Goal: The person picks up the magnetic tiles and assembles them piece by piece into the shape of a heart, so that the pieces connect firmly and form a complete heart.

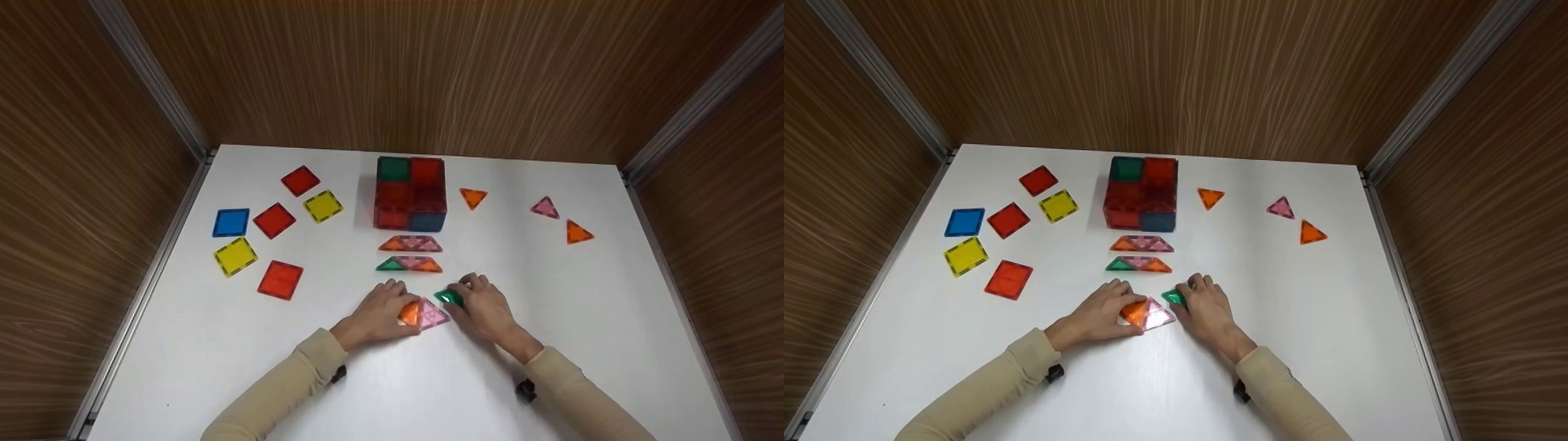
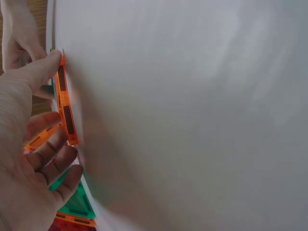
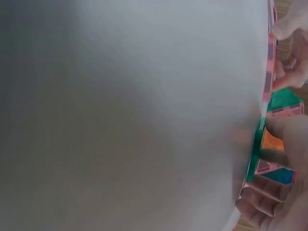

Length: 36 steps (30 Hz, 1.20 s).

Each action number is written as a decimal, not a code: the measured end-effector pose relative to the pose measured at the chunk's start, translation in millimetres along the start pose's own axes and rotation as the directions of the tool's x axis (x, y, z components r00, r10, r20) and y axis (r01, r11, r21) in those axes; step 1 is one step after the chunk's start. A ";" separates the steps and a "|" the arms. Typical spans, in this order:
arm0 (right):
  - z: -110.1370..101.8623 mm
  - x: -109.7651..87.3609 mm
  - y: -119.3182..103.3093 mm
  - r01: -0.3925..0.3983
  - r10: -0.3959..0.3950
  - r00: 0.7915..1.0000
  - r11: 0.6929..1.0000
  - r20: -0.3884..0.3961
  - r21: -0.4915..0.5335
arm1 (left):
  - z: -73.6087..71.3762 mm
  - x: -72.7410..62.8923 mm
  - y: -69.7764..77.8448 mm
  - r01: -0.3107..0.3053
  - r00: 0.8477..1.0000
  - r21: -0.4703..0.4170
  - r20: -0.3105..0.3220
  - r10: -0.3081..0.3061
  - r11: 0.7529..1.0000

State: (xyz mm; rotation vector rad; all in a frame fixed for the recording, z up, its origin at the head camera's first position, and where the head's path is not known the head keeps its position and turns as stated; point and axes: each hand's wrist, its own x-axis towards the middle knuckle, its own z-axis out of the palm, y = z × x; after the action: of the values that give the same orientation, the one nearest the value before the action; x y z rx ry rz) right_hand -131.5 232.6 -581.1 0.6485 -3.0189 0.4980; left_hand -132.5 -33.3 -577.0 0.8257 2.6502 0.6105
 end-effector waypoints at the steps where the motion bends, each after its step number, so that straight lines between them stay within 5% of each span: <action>1: 0.7 0.2 -2.5 -0.001 0.001 1.000 1.000 0.010 -0.004 | 0.1 0.8 0.0 -0.007 1.000 0.005 -0.006 0.007 1.000; 12: -6.3 -1.0 7.2 0.103 -0.109 0.991 0.992 0.080 0.074 | -3.8 3.6 1.1 -0.015 1.000 0.007 0.017 0.015 1.000; 25: -11.0 -4.9 10.6 0.299 -0.297 0.937 0.954 0.186 0.017 | -6.8 -4.7 -9.0 -0.070 0.998 0.041 -0.006 0.070 0.997; 36: -11.3 -1.7 10.4 0.282 -0.290 0.944 0.957 0.155 0.073 | -10.2 -9.2 -12.3 -0.114 0.991 0.107 -0.056 0.120 0.988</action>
State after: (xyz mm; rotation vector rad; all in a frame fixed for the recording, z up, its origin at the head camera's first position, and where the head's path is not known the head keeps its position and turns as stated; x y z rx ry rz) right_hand -134.7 245.8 -573.7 1.1641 -2.9888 0.5300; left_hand -135.0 -51.0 -572.7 1.0135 2.7240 0.5392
